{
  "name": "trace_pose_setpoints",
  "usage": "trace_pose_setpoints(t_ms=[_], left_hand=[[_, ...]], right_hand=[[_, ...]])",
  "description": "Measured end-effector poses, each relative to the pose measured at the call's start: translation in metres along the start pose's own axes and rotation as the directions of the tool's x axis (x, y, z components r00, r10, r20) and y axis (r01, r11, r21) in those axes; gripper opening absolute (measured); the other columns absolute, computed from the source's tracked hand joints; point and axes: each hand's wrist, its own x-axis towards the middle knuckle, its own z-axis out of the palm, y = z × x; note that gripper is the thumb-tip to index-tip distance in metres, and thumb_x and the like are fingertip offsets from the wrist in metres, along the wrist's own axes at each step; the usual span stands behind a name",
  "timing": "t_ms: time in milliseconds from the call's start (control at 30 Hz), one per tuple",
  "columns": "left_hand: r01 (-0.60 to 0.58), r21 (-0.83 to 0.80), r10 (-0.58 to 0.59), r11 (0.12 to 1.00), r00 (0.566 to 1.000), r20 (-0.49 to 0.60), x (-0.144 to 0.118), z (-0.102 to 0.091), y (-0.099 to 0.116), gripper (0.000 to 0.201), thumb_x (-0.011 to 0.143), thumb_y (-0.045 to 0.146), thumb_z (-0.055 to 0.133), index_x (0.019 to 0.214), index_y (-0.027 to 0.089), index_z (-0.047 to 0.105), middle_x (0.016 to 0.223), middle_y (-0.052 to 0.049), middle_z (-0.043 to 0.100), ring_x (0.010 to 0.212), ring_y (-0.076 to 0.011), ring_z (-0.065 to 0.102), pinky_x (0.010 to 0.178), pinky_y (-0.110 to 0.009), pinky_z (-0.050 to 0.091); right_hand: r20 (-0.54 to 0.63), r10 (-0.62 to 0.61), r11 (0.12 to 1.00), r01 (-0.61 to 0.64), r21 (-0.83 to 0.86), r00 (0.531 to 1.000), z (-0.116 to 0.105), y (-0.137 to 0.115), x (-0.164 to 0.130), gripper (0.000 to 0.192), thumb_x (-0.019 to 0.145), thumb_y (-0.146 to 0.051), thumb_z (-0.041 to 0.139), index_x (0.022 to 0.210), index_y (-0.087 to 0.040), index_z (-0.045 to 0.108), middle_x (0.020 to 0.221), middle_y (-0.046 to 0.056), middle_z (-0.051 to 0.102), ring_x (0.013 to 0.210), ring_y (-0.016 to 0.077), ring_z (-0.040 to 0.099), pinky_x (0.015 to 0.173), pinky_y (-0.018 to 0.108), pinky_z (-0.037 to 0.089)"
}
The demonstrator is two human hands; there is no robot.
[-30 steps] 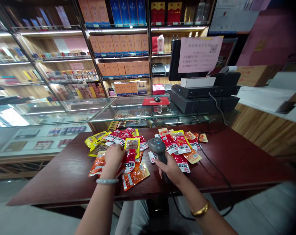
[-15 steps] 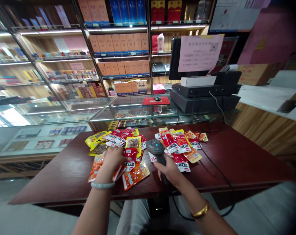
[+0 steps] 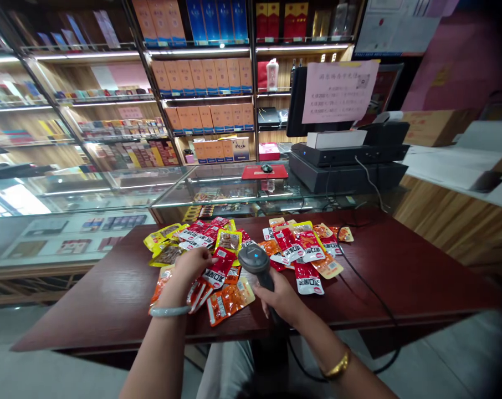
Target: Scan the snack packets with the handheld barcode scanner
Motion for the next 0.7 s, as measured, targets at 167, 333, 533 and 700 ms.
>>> trace_pose_setpoints(t_ms=[167, 333, 533, 700], left_hand=[[0.060, -0.089, -0.073, 0.994, 0.985, -0.157, -0.002, -0.011, -0.012, 0.026, 0.088, 0.043, 0.067, 0.074, 0.024, 0.056, 0.071, 0.001, 0.067, 0.072, -0.0216, 0.063, 0.062, -0.030, 0.032], [0.052, -0.287, -0.150, 0.957, 0.932, -0.330, -0.006, -0.012, 0.005, 0.030, 0.092, 0.048, 0.061, 0.076, 0.025, 0.051, 0.069, 0.001, 0.063, 0.068, -0.0203, 0.060, 0.061, -0.029, 0.032], [-0.067, -0.402, -0.085, 0.913, 0.934, -0.347, -0.006, 0.016, 0.052, 0.029, 0.092, 0.046, 0.061, 0.076, 0.025, 0.048, 0.068, 0.002, 0.062, 0.068, -0.0200, 0.060, 0.062, -0.028, 0.032], [-0.177, -0.433, 0.018, 0.884, 0.938, -0.346, -0.006, 0.031, 0.075, 0.028, 0.092, 0.042, 0.061, 0.074, 0.025, 0.047, 0.067, 0.002, 0.062, 0.067, -0.0192, 0.058, 0.063, -0.028, 0.032]], right_hand=[[-0.003, 0.005, 1.000, -0.005, 0.010, 1.000, -0.002, 0.002, 0.001, 0.038, 0.078, -0.047, 0.070, 0.099, -0.023, 0.049, 0.047, -0.014, 0.050, 0.033, 0.0106, 0.046, 0.038, 0.022, 0.038], [0.014, -0.004, 0.999, 0.004, 0.051, 1.000, 0.000, 0.000, 0.000, 0.039, 0.080, -0.048, 0.071, 0.101, -0.023, 0.050, 0.045, -0.013, 0.052, 0.033, 0.0112, 0.046, 0.039, 0.022, 0.037], [-0.018, -0.035, 0.993, 0.036, 0.112, 0.999, 0.001, -0.004, 0.002, 0.040, 0.081, -0.049, 0.076, 0.099, -0.024, 0.050, 0.048, -0.013, 0.052, 0.034, 0.0101, 0.045, 0.039, 0.022, 0.038], [-0.052, -0.071, 0.992, 0.076, 0.101, 0.996, -0.005, -0.013, 0.002, 0.039, 0.081, -0.049, 0.076, 0.096, -0.023, 0.051, 0.049, -0.013, 0.052, 0.034, 0.0095, 0.044, 0.039, 0.022, 0.036]])
